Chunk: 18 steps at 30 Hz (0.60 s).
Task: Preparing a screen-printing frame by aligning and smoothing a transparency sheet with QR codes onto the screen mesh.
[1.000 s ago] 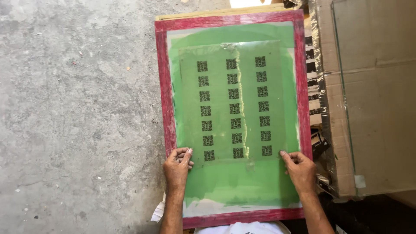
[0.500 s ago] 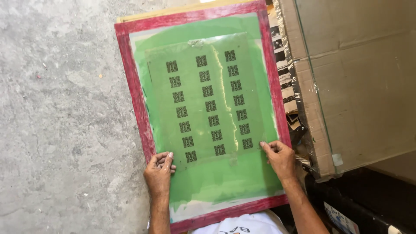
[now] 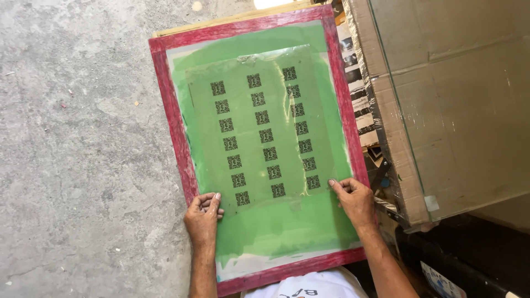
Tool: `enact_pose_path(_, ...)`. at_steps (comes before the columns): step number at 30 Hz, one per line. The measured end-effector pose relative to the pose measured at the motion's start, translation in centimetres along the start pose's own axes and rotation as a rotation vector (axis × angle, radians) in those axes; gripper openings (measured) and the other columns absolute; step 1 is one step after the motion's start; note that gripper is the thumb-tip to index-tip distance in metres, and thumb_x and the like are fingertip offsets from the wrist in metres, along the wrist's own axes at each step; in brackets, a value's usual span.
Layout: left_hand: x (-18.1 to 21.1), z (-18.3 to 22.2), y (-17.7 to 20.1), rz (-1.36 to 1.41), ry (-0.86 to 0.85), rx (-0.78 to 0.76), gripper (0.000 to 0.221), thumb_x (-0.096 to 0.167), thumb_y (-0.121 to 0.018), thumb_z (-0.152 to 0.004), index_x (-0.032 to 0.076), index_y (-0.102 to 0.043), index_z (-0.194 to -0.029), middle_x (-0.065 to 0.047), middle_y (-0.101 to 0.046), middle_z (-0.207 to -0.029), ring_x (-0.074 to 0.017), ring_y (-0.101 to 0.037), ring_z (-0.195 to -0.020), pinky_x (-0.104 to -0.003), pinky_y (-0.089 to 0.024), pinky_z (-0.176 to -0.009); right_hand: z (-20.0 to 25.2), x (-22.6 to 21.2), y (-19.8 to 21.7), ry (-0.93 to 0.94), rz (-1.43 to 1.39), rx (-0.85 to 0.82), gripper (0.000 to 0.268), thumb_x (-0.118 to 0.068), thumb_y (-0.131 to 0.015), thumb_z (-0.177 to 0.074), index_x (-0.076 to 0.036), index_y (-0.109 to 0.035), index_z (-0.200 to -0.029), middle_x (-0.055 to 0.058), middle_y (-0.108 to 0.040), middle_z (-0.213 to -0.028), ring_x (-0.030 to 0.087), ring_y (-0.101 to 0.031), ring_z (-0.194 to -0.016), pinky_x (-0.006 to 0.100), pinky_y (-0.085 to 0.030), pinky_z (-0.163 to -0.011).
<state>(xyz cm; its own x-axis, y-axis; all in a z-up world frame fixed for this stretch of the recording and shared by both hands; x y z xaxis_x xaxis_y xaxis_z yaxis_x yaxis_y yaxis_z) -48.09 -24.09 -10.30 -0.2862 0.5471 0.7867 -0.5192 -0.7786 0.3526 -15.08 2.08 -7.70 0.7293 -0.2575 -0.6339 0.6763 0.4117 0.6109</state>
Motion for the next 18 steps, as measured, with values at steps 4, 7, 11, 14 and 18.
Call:
enact_pose_path(4, 0.7, 0.1, 0.0, -0.015, 0.009, -0.005, 0.017, 0.014, -0.077, -0.091, 0.0, -0.072, -0.099, -0.007, -0.075, -0.08, -0.0096, -0.067, -0.06, -0.024, -0.054, -0.051, -0.4, 0.8, -0.2, 0.025, -0.011, 0.005, 0.03, -0.031, -0.081, -0.086, -0.002, -0.074, -0.079, 0.002, -0.064, -0.057, 0.011, -0.06, -0.047, 0.028, -0.047, -0.045)
enact_pose_path(7, 0.9, 0.2, 0.0, -0.031, 0.009, -0.003, 0.016, 0.014, -0.077, -0.09, 0.001, -0.073, -0.099, -0.007, -0.076, -0.08, -0.01, -0.068, -0.059, -0.025, -0.054, -0.05, -0.5, 0.8, -0.1, 0.058, -0.019, 0.008, 0.031, -0.032, -0.081, -0.086, -0.002, -0.074, -0.079, 0.001, -0.065, -0.058, 0.01, -0.06, -0.047, 0.028, -0.047, -0.045)
enact_pose_path(11, 0.5, -0.5, 0.0, -0.041, -0.025, -0.006, 0.015, 0.013, -0.077, -0.09, 0.001, -0.073, -0.099, -0.007, -0.076, -0.08, -0.0101, -0.068, -0.059, -0.025, -0.055, -0.049, -0.8, 0.7, 0.0, 0.042, -0.005, -0.014, 0.033, -0.033, -0.081, -0.086, -0.002, -0.074, -0.08, 0.002, -0.066, -0.058, 0.01, -0.062, -0.048, 0.028, -0.049, -0.045)
enact_pose_path(14, 0.0, -0.7, 0.2, -0.069, -0.074, -0.018, 0.015, 0.011, -0.077, -0.091, -0.002, -0.072, -0.097, -0.008, -0.075, -0.079, -0.0114, -0.069, -0.057, -0.025, -0.055, -0.048, -0.8, 0.8, 0.1, 0.13, 0.072, -0.012, 0.034, -0.033, -0.081, -0.088, -0.001, -0.074, -0.081, 0.005, -0.068, -0.061, 0.013, -0.064, -0.048, 0.03, -0.048, -0.046)
enact_pose_path(18, 0.4, 0.1, 0.2, -0.042, -0.097, -0.03, 0.016, 0.011, -0.076, -0.093, -0.002, -0.071, -0.099, -0.009, -0.074, -0.081, -0.0105, -0.068, -0.058, -0.024, -0.055, -0.048, -0.1, 0.4, 0.3, 0.169, 0.066, -0.03, 0.032, -0.031, -0.081, -0.091, -0.001, -0.073, -0.083, 0.005, -0.069, -0.063, 0.011, -0.065, -0.05, 0.028, -0.049, -0.047)
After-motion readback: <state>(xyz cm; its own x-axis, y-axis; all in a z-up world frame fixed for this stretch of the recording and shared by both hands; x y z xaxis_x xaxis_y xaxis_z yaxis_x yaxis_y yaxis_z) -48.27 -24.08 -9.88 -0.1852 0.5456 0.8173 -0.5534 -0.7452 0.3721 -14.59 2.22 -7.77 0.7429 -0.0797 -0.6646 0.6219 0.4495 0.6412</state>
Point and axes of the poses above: each hand's wrist, its own z-axis away from the middle knuckle, its own y-axis out of the back of the hand, x = y × z, the point moved 6 cm from there along -z, towards the middle knuckle
